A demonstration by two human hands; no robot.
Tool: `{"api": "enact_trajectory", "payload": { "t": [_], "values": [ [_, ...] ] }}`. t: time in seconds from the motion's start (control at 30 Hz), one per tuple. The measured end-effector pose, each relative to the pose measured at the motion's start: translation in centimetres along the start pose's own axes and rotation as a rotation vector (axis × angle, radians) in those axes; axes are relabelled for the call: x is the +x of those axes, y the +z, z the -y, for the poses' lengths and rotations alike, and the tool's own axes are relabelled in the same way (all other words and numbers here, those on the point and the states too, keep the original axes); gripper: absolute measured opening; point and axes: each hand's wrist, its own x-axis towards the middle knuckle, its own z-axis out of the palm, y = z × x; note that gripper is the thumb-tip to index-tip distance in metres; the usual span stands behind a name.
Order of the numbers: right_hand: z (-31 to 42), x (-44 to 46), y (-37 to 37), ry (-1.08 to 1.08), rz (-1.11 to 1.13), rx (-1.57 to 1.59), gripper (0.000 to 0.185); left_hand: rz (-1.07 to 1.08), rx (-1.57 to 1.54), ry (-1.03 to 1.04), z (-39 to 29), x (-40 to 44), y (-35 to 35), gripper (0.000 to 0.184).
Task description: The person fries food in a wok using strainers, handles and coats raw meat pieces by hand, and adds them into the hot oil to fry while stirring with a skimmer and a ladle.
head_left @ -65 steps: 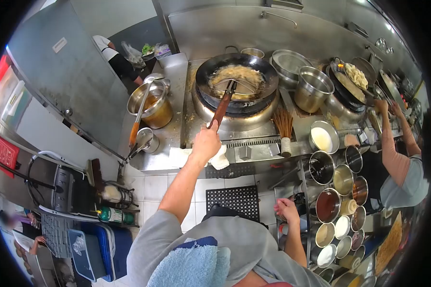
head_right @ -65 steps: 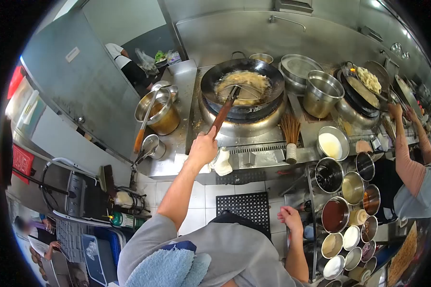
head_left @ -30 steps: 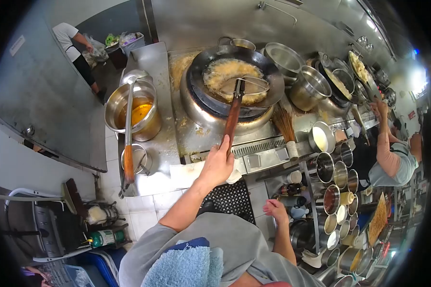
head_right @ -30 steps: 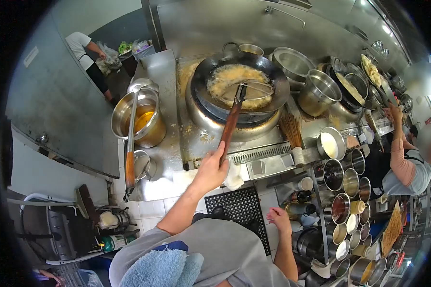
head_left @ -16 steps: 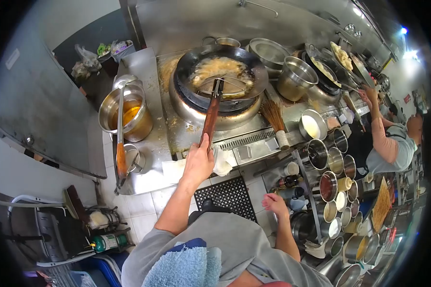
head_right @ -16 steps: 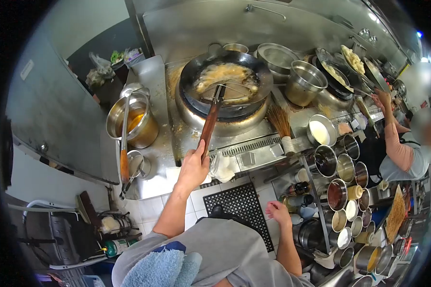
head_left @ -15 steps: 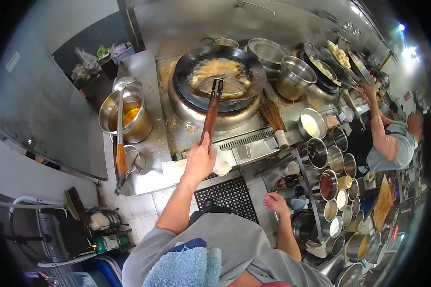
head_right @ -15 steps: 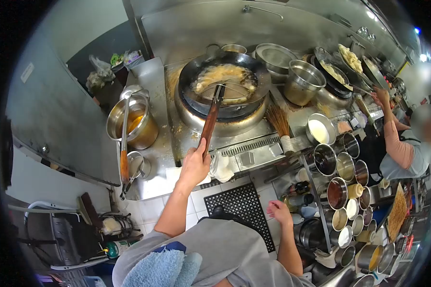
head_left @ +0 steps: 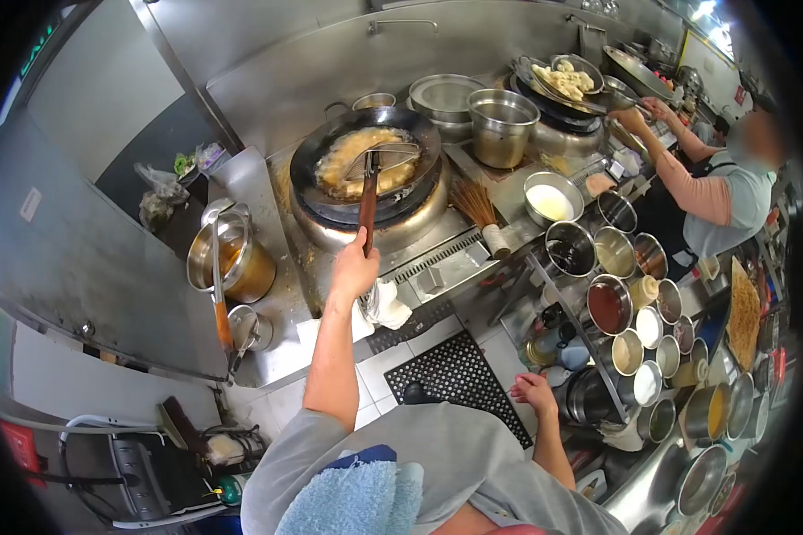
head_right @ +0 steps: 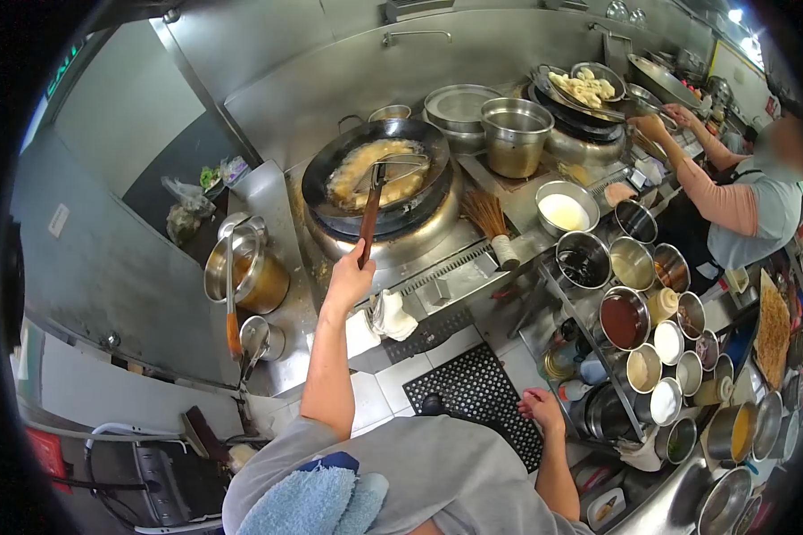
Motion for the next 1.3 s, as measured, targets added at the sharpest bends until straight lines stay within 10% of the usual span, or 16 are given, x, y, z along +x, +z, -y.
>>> {"api": "enact_trajectory", "payload": {
  "t": [1.3],
  "values": [
    [-0.5,2.0,1.6,-0.008,0.014,-0.089,0.028,-0.047,0.125,-0.060,3.4,-3.7,-1.3,0.050]
  ]
}}
